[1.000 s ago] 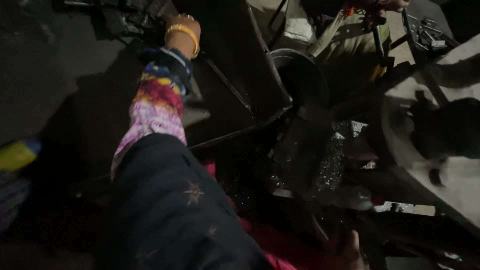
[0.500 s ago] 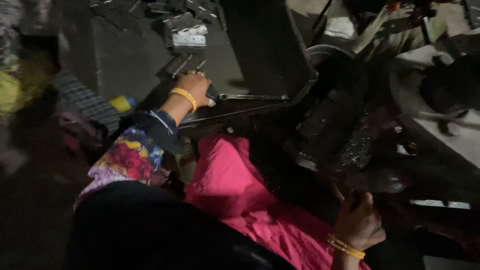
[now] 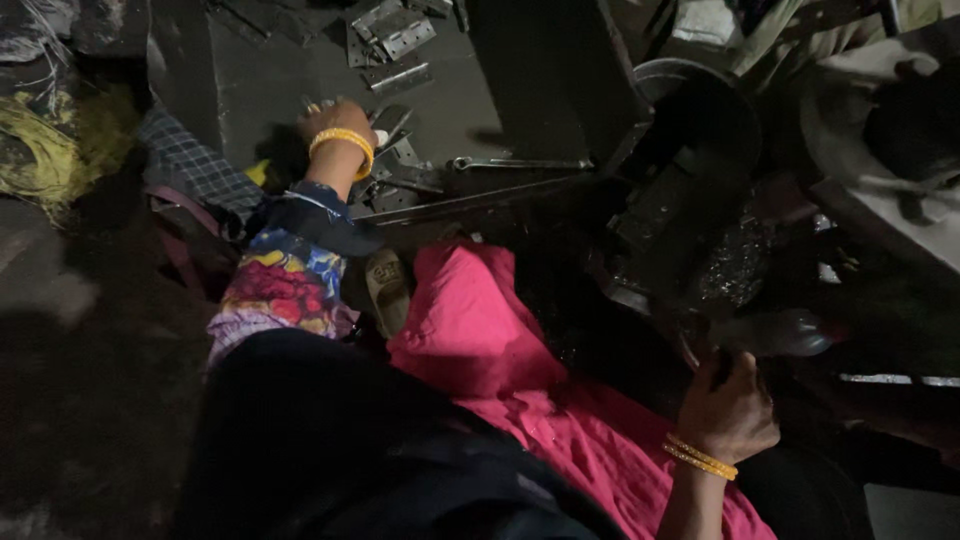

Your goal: The person operates a fabrication machine by feeding metal hinges into the press one at a time, pulling a lever or activating the mechanism with their hand, and then moving the processed hinges into a storage container.

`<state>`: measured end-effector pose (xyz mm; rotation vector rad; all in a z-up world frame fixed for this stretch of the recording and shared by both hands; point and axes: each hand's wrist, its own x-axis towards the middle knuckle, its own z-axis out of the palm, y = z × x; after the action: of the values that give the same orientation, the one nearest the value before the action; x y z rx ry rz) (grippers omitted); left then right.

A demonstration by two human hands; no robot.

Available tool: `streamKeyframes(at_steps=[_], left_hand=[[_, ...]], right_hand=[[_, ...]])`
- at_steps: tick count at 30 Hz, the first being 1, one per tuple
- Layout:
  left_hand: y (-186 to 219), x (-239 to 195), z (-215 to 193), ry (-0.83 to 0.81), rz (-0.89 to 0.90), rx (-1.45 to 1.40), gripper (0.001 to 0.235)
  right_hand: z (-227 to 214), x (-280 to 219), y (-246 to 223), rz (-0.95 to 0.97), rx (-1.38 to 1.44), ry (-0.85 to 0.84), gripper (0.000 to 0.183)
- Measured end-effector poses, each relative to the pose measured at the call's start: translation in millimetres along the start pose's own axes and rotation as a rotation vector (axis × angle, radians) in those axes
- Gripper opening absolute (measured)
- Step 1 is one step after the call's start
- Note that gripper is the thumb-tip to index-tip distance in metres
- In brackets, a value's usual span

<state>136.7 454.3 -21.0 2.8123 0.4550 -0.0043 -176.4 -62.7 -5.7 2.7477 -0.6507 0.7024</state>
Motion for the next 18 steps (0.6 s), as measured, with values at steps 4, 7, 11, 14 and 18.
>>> streamKeyframes(at_steps=[4, 7, 11, 14, 18], left_hand=[[-4.1, -26.3, 13.8, 0.105, 0.054, 0.038, 0.052], [6.0, -58.8, 17.9, 0.209, 0.213, -0.113, 0.059], [30.9, -76.0, 3.2, 0.164, 0.118, -0.129, 0.061], [44.0, -83.9, -7.6, 0.244, 0.105, -0.319, 0.067], [53.0, -115.4, -4.2, 0.663, 0.361, -0.059, 0.042]], right_hand=[[2.3, -3.5, -1.4, -0.015, 0.024, 0.060, 0.029], [3.3, -7.7, -0.3, -0.039, 0.046, 0.084, 0.027], [1.7, -14.2, 0.4, -0.059, 0.085, 0.077, 0.026], [-3.0, -25.1, -0.2, -0.071, 0.218, 0.125, 0.027], [-3.4, -36.9, -2.5, -0.005, 0.244, 0.026, 0.030]])
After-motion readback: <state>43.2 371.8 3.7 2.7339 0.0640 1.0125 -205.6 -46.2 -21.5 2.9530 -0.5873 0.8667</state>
